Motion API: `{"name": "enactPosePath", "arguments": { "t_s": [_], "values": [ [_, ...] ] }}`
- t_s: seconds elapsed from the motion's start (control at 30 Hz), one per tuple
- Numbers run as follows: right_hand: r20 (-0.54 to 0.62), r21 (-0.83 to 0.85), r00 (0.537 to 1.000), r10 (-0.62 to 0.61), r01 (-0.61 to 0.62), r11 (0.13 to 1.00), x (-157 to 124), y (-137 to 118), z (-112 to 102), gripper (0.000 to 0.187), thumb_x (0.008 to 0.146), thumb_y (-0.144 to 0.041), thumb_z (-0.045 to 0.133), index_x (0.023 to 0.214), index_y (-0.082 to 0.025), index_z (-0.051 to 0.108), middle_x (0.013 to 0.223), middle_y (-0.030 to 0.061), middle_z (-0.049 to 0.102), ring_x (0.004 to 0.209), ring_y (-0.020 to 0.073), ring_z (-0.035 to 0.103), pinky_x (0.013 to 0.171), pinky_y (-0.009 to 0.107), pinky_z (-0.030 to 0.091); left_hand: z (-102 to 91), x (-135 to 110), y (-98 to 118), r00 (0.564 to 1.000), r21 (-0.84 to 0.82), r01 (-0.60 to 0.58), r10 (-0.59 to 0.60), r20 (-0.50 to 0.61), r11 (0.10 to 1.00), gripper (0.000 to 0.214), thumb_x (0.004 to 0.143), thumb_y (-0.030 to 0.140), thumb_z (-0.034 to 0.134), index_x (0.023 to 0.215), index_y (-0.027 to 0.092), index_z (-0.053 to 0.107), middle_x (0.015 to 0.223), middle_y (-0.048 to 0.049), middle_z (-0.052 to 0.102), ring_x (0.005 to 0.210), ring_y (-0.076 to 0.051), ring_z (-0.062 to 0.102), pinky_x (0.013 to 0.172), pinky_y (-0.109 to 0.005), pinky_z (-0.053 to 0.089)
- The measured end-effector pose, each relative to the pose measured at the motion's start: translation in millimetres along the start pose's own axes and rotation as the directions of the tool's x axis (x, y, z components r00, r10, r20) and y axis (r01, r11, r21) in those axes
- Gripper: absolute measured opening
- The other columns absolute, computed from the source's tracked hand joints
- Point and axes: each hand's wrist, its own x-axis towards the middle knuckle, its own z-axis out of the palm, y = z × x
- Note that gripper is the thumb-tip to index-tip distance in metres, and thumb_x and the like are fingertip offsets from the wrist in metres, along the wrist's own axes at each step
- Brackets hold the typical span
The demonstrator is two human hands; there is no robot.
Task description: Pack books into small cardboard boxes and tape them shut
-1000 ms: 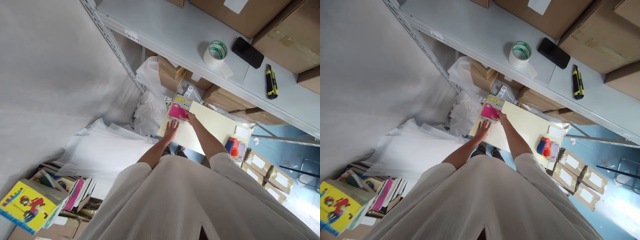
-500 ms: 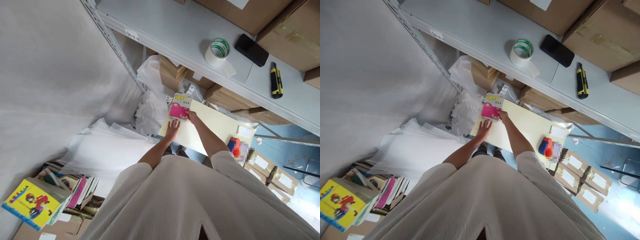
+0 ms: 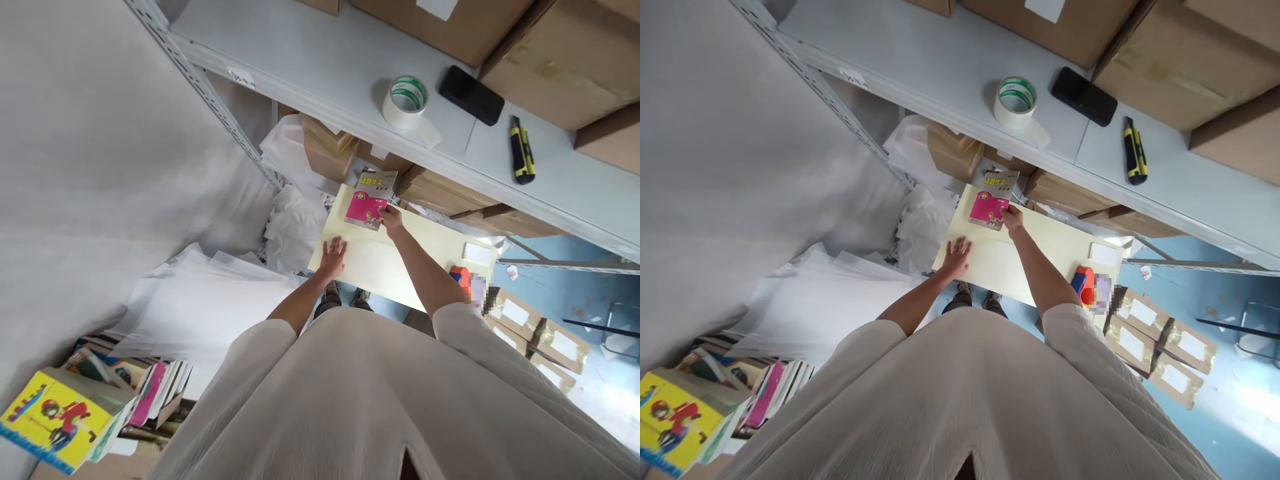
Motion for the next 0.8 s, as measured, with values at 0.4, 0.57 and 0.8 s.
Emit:
{"name": "enactPosePath", "arguments": {
  "t_s": [0.4,0.57,0.8],
  "values": [
    [0.027,0.259,0.983,0.180,-0.180,0.949,-156.8,54.2,-93.9,0.075,0.059,-0.075,0.106,0.107,-0.024,0.079,0.106,0.0109,0.085,0.105,0.0326,0.079,0.087,0.045,0.067,-33.5,39.2,3.6,0.998,0.092,0.066,-0.065,-0.016,0.994,0.101,0.101,0.036,0.076,0.186,0.012,0.027,0.195,-0.0271,0.006,0.182,-0.046,0.006,0.143,-0.074,0.001],
    [0.056,0.281,0.972,0.228,-0.234,0.931,-183.9,90.9,-94.6,0.072,0.059,-0.073,0.105,0.105,-0.023,0.080,0.101,0.0103,0.086,0.099,0.0315,0.081,0.084,0.042,0.067,-23.5,20.6,28.1,0.995,0.033,0.019,-0.016,-0.099,0.999,0.081,0.110,0.034,0.056,0.185,0.017,0.032,0.192,-0.0235,0.026,0.179,-0.041,0.024,0.144,-0.066,0.017],
    [-0.074,0.087,0.957,0.281,-0.274,0.958,-177.0,123.6,-94.1,0.048,0.073,-0.061,0.098,0.094,-0.023,0.078,0.084,0.0067,0.082,0.086,0.0287,0.079,0.075,0.040,0.067,6.3,-0.7,73.3,0.995,-0.006,-0.032,0.033,0.095,0.999,0.082,0.112,0.041,0.055,0.186,0.019,0.027,0.193,-0.0203,0.027,0.176,-0.041,0.031,0.141,-0.058,0.034]
  ]
}}
